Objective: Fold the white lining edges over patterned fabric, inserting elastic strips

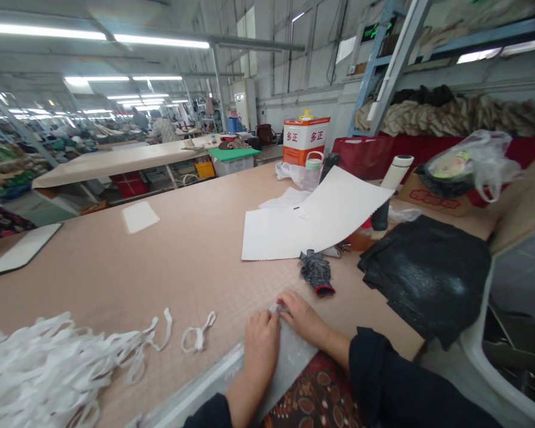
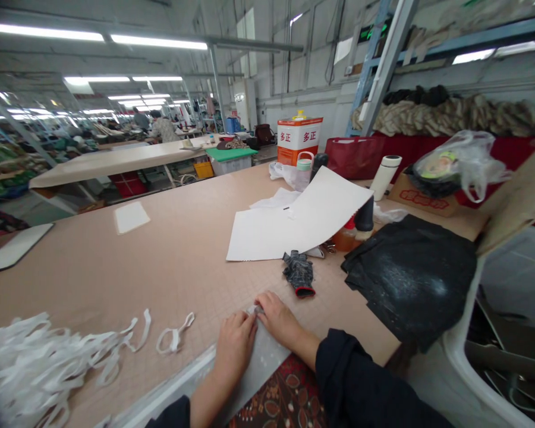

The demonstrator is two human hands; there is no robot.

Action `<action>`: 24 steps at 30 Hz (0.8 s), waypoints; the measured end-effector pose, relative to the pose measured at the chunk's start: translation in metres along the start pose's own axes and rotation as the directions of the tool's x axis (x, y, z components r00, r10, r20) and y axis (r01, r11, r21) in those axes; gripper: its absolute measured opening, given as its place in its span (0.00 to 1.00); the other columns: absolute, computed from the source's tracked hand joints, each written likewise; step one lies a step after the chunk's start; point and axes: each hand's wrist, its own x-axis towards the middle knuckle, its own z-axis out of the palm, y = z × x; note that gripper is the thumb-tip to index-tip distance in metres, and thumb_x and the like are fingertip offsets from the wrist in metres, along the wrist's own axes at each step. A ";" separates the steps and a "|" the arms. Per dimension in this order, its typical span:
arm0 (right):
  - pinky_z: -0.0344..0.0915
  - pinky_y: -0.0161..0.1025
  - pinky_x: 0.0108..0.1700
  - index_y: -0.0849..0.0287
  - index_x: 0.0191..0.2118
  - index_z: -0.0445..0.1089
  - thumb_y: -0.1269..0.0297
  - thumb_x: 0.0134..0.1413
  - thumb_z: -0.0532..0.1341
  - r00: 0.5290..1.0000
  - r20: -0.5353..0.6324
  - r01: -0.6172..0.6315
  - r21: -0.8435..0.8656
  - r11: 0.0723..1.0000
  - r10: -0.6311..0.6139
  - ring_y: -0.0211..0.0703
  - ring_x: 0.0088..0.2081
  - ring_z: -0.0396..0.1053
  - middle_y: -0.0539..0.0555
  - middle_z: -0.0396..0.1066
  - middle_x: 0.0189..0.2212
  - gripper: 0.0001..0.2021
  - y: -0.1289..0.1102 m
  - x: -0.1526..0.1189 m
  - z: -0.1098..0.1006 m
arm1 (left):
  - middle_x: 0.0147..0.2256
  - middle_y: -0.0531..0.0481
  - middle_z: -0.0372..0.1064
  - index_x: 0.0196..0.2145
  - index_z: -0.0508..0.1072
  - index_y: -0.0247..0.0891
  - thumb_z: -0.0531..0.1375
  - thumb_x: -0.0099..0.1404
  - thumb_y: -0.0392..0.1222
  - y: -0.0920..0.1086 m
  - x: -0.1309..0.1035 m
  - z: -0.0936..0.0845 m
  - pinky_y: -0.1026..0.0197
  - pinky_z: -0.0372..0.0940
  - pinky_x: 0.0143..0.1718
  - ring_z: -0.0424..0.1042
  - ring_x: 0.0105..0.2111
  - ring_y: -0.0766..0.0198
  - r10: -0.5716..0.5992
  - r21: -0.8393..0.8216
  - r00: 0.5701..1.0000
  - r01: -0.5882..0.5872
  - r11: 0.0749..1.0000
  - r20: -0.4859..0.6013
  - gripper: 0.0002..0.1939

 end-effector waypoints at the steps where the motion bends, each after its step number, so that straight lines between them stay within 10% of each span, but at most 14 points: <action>1: 0.60 0.40 0.43 0.59 0.35 0.64 0.77 0.47 0.54 1.000 0.006 0.018 -0.054 0.998 -0.018 0.43 0.41 0.61 0.54 0.64 0.35 0.09 -0.001 0.001 -0.001 | 0.34 0.49 0.66 0.42 0.69 0.39 0.50 0.64 0.33 0.000 -0.001 0.002 0.57 0.59 0.36 0.65 0.35 0.60 0.027 0.045 1.000 -0.027 0.999 -0.016 0.12; 24: 0.55 0.33 0.34 0.61 0.27 0.68 0.73 0.43 0.57 0.961 0.249 -0.096 -0.105 0.990 0.119 0.38 0.32 0.61 0.51 0.67 0.28 0.03 0.002 0.031 -0.013 | 0.36 0.46 0.64 0.48 0.64 0.33 0.52 0.62 0.31 0.002 -0.004 0.005 0.55 0.60 0.34 0.62 0.35 0.57 0.147 0.189 0.988 -0.152 0.970 0.041 0.16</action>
